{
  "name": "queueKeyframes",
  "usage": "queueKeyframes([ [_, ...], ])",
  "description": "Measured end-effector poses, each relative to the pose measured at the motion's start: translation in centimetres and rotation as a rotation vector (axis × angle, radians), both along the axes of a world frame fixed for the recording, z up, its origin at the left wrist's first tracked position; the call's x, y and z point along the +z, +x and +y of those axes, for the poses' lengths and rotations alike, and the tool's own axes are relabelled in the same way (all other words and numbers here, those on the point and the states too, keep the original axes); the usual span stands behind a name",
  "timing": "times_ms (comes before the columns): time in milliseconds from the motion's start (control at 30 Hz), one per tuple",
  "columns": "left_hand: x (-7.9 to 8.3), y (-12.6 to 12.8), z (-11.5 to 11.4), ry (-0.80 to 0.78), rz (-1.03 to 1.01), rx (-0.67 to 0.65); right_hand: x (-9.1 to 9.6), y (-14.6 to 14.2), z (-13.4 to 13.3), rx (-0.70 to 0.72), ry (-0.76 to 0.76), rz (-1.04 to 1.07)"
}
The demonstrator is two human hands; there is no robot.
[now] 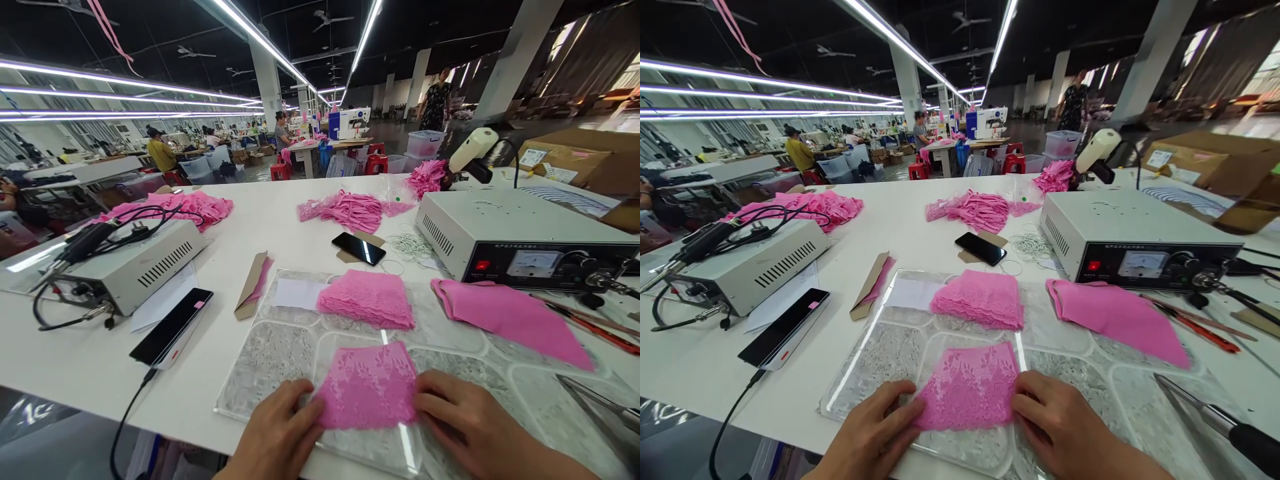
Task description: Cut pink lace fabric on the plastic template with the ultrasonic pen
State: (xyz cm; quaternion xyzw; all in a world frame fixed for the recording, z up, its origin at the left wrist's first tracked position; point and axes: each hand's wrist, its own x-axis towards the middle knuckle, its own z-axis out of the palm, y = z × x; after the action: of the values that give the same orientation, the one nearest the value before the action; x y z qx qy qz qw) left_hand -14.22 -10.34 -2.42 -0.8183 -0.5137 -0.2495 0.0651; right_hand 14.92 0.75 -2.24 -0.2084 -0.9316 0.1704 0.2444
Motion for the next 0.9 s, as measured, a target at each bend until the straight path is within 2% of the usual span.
queueKeyframes([
  [100,-0.2,0.0,0.2,0.016,0.01,-0.013,0.3,0.3,1.1,-0.05,-0.218,-0.089],
  [167,-0.3,-0.1,0.3,0.018,0.016,-0.019,0.4,0.2,2.3,-0.167,-0.343,-0.111],
  [300,-0.6,-0.3,0.4,-0.005,0.036,-0.042,0.5,-1.0,4.6,-0.439,-0.432,-0.155],
  [400,-0.9,-0.3,0.6,-0.001,0.038,-0.074,0.9,-2.4,5.3,-0.512,-0.467,-0.237],
  [533,-1.2,-0.4,1.1,0.022,0.055,-0.092,1.0,-3.3,5.4,-0.557,-0.468,-0.27],
  [700,-1.0,-0.3,1.5,0.102,0.071,-0.123,0.2,-2.9,5.5,-0.522,-0.514,-0.188],
  [900,-0.3,-0.1,1.9,0.136,0.066,-0.178,0.8,-2.3,4.7,-0.467,-0.431,-0.16],
])
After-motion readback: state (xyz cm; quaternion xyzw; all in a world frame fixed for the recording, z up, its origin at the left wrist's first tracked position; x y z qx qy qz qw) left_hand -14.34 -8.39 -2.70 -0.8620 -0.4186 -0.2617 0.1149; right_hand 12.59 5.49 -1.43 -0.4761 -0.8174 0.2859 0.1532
